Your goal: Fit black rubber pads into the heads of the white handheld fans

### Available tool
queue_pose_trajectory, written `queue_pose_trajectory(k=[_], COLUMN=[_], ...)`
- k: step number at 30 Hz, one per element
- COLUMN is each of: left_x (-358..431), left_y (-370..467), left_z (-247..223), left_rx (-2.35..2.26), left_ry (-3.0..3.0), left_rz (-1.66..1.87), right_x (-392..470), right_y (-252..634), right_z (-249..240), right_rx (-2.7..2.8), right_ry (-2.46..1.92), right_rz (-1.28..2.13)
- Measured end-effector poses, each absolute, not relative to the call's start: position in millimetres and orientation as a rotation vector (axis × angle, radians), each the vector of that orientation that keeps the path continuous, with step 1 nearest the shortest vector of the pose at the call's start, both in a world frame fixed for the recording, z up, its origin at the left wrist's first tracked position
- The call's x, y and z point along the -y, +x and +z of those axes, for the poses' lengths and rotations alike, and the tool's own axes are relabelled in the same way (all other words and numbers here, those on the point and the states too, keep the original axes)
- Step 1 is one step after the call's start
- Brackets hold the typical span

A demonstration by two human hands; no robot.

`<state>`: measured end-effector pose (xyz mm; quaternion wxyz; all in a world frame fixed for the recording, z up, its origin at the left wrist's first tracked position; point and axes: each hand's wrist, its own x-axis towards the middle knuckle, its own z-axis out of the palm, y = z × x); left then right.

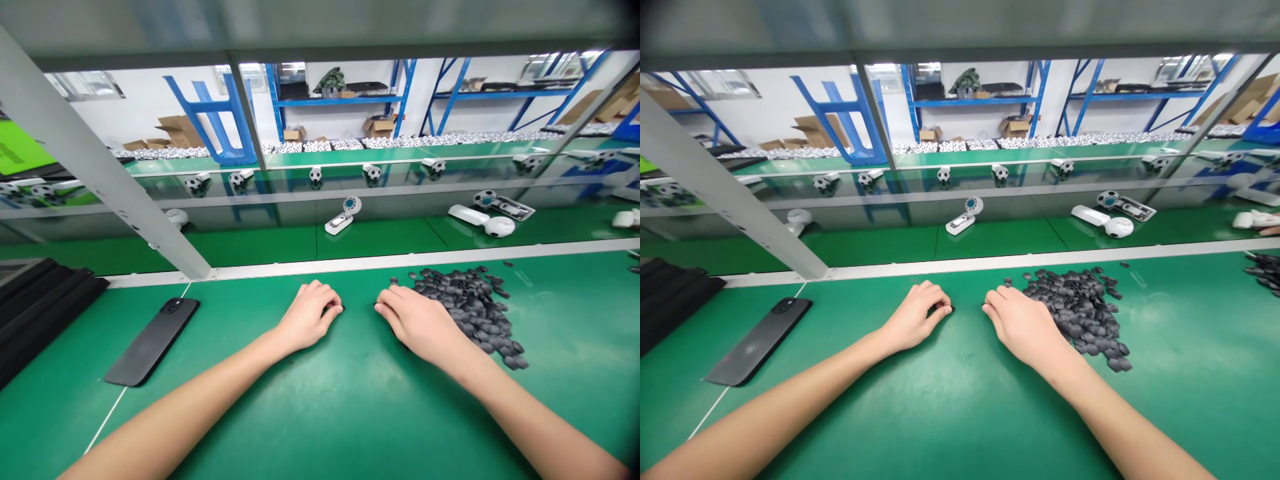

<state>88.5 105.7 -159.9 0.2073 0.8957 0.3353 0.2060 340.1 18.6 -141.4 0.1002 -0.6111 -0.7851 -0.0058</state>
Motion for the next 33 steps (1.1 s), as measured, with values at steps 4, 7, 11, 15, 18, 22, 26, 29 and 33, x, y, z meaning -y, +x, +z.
queue_pose_trajectory(k=[4, 7, 11, 15, 18, 22, 26, 29, 33], left_x=[-107.4, -108.0, -105.8, -101.8, -100.7, -102.0, -103.5, -104.0, -104.9], left_y=[88.4, 88.0, 87.3, 87.4, 87.8, 87.6, 86.8, 86.7, 87.2], left_z=[-161.2, -160.2, -158.7, -158.9, -160.0, -161.1, -161.8, -163.4, -165.9], left_rx=[-0.917, -0.919, -0.915, -0.915, -0.929, -0.899, -0.898, -0.872, -0.851], left_ry=[2.527, 2.533, 2.551, 2.572, 2.600, 2.662, 2.650, 2.635, 2.628], left_rz=[0.539, 0.520, 0.503, 0.601, 0.629, 0.536, 0.543, 0.541, 0.528], right_x=[-18.9, -18.1, -16.4, -16.4, -18.2, -19.7, -19.8, -20.5, -21.4], right_y=[336.9, 338.0, 340.8, 337.5, 330.1, 323.8, 326.4, 331.5, 335.3], right_z=[-147.0, -146.8, -142.1, -141.3, -145.9, -152.5, -151.2, -147.7, -145.9], right_rx=[2.384, 2.407, 2.443, 2.386, 2.336, 2.374, 2.360, 2.315, 2.229], right_ry=[-1.809, -1.822, -1.848, -1.806, -1.773, -1.775, -1.766, -1.734, -1.731], right_rz=[-0.020, -0.036, -0.036, -0.029, -0.046, -0.039, -0.040, -0.030, -0.058])
